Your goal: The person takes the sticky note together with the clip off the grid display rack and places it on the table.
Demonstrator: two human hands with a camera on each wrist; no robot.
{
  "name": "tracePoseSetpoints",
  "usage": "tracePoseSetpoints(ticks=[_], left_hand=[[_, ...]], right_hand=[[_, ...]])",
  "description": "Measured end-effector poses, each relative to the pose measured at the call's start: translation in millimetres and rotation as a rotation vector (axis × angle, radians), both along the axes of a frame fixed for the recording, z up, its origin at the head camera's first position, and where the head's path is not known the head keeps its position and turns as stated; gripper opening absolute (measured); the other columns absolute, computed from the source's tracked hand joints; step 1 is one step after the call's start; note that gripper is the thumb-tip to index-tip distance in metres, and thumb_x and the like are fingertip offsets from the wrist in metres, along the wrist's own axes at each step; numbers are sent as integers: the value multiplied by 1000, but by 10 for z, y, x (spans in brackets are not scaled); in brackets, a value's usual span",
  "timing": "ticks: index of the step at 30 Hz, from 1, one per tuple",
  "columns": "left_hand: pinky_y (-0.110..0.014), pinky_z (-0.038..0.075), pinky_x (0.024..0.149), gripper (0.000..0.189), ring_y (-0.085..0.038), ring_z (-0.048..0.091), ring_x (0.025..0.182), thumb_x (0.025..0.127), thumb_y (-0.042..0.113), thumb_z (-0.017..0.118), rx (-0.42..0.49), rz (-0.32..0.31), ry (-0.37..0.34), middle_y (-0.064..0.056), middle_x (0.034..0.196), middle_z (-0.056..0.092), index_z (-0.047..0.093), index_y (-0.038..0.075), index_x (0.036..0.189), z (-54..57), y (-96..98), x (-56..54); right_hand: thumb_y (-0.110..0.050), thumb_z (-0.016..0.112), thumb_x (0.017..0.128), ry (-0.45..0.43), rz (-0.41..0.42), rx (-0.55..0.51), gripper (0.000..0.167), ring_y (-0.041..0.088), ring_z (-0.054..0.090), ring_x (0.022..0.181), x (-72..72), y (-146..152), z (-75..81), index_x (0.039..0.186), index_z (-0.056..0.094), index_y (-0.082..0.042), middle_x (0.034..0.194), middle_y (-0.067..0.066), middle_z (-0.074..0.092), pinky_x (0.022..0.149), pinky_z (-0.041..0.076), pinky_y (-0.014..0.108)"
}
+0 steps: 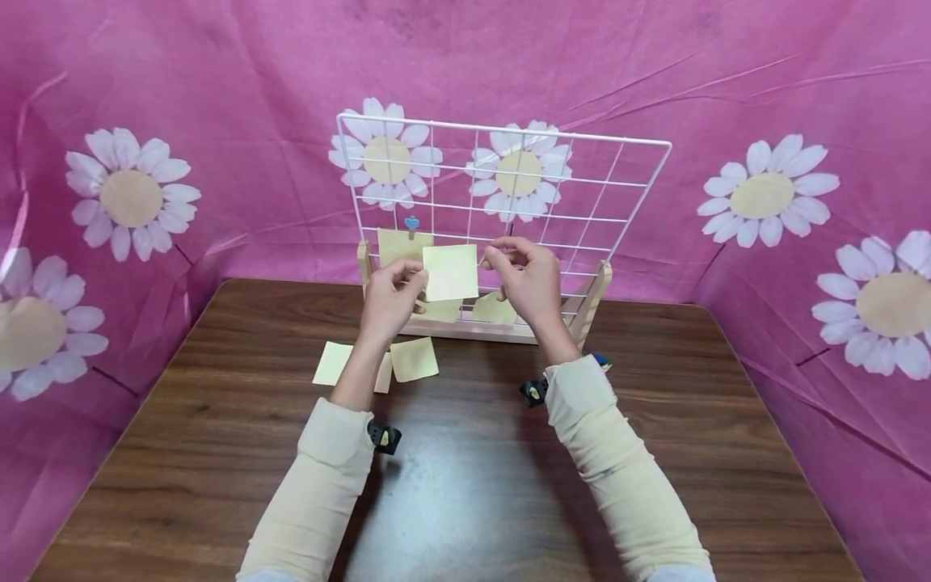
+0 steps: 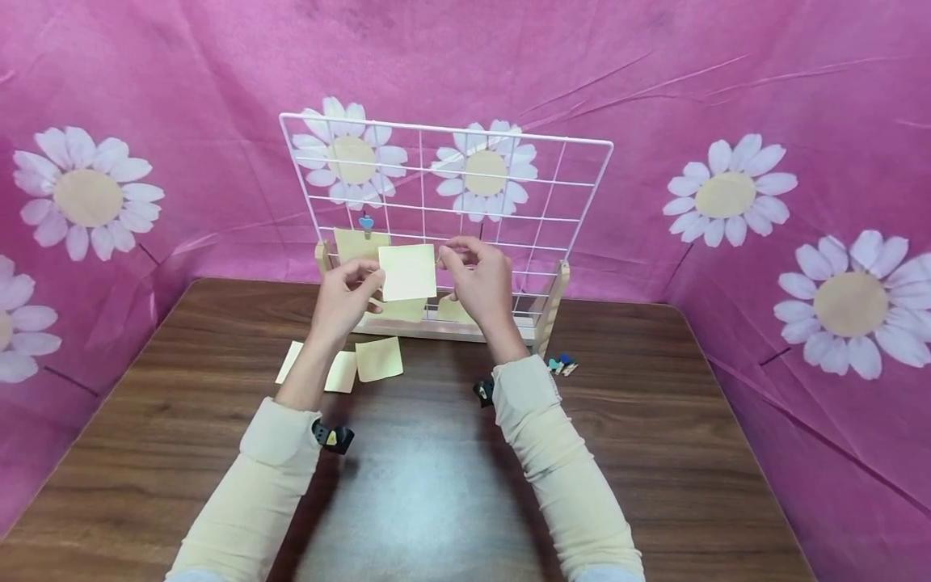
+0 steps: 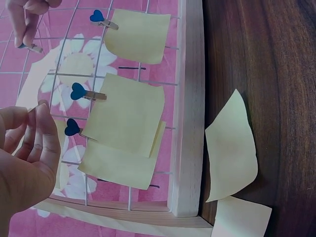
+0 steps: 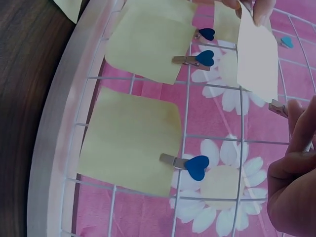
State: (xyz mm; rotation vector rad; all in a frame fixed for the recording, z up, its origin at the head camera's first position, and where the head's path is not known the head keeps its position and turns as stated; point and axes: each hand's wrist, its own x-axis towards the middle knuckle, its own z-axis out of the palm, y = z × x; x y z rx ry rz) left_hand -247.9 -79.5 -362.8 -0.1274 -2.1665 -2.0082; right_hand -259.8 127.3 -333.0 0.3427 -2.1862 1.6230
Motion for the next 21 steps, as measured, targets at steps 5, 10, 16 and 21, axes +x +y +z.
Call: tracePoseSetpoints(ticks=[5, 10, 16, 21], left_hand=[[-27, 63, 56, 19, -21, 64, 69, 98, 6, 62, 17, -4, 16, -10, 84, 62, 69, -7, 111, -2, 6, 36], [-25, 62, 56, 20, -18, 64, 69, 98, 6, 63, 21, -12, -14, -10, 83, 63, 68, -8, 111, -98, 7, 98], [-32, 64, 59, 20, -24, 65, 72, 98, 7, 62, 15, -21, 2, -10, 84, 63, 69, -7, 112, -132, 3, 114], [-32, 64, 59, 21, -24, 65, 71, 98, 6, 61, 13, -33, 17, -10, 84, 64, 68, -8, 112, -126, 12, 100]], right_hand=[[-15, 71, 97, -28, 6, -11, 19, 13, 51, 38, 45, 77, -61, 107, 74, 1, 85, 14, 75, 36, 50, 24], [-13, 71, 96, -69, 5, -12, 19, 11, 51, 38, 125, 184, -205, 106, 73, 3, 85, 19, 74, 36, 50, 24], [-13, 71, 96, -73, -18, -5, 19, 12, 51, 38, 146, 311, -282, 106, 73, 3, 84, 19, 74, 36, 52, 30], [-11, 70, 97, -70, -19, -55, 19, 9, 51, 39, 187, 407, -275, 105, 73, 5, 85, 23, 73, 37, 52, 26]])
